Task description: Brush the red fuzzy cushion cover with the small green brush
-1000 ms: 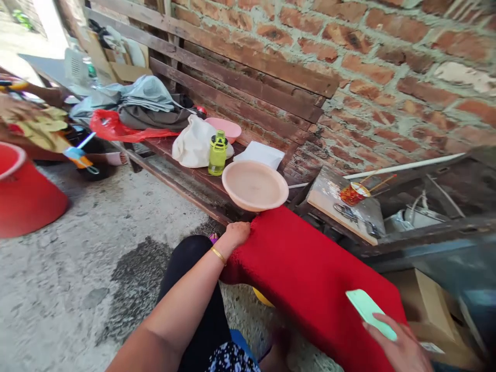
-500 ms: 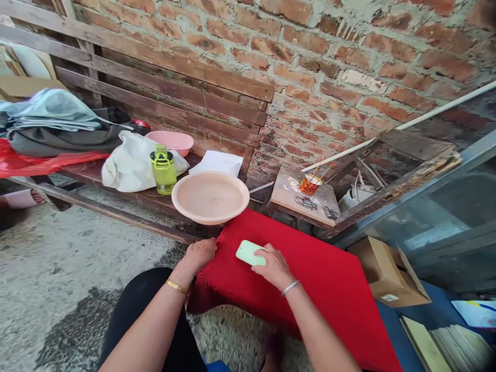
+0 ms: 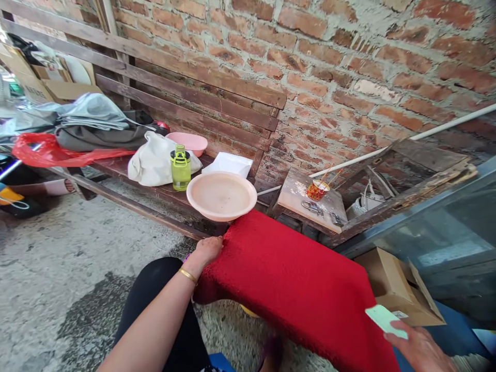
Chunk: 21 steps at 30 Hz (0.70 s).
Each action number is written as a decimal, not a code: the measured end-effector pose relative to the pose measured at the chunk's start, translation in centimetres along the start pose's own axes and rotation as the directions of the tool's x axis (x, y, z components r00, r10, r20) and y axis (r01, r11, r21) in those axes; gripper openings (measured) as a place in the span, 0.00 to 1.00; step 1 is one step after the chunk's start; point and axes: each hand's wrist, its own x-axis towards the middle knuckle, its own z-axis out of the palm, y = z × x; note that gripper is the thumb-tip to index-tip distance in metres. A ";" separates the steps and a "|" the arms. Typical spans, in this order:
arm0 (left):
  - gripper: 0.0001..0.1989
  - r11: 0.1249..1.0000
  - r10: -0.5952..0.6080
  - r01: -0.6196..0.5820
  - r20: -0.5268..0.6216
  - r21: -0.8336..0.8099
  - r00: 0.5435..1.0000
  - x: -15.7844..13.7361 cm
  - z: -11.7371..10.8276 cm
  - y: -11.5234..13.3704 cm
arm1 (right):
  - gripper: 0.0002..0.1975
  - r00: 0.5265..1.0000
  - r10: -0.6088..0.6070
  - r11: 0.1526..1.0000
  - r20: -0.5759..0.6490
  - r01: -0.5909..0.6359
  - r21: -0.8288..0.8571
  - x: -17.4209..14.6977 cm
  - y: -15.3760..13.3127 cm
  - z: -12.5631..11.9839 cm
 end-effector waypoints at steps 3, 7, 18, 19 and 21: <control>0.20 1.000 -0.017 0.017 0.003 0.015 1.000 -0.1 0.0 0.3 | 0.12 0.980 -0.084 0.996 0.180 0.077 0.046 -0.4 -5.9 2.6; 0.19 1.000 -0.020 0.020 0.002 0.023 1.000 0.1 0.0 0.6 | 0.20 0.867 -0.337 0.941 0.366 0.304 0.148 -2.9 -18.6 8.3; 0.20 0.999 -0.034 0.035 0.025 -0.032 0.999 0.2 -1.2 1.4 | 0.21 0.707 -0.495 0.868 0.505 0.430 0.249 -4.2 -29.5 17.1; 0.19 0.999 -0.036 0.037 0.023 -0.040 0.999 0.2 -1.2 1.5 | 0.21 0.731 -0.458 0.888 0.505 0.399 0.228 -3.5 -27.8 16.2; 0.19 0.998 -0.040 0.041 0.018 -0.054 0.999 0.2 -1.3 1.7 | 0.23 0.795 -0.364 0.931 0.486 0.320 0.174 -1.9 -23.5 13.6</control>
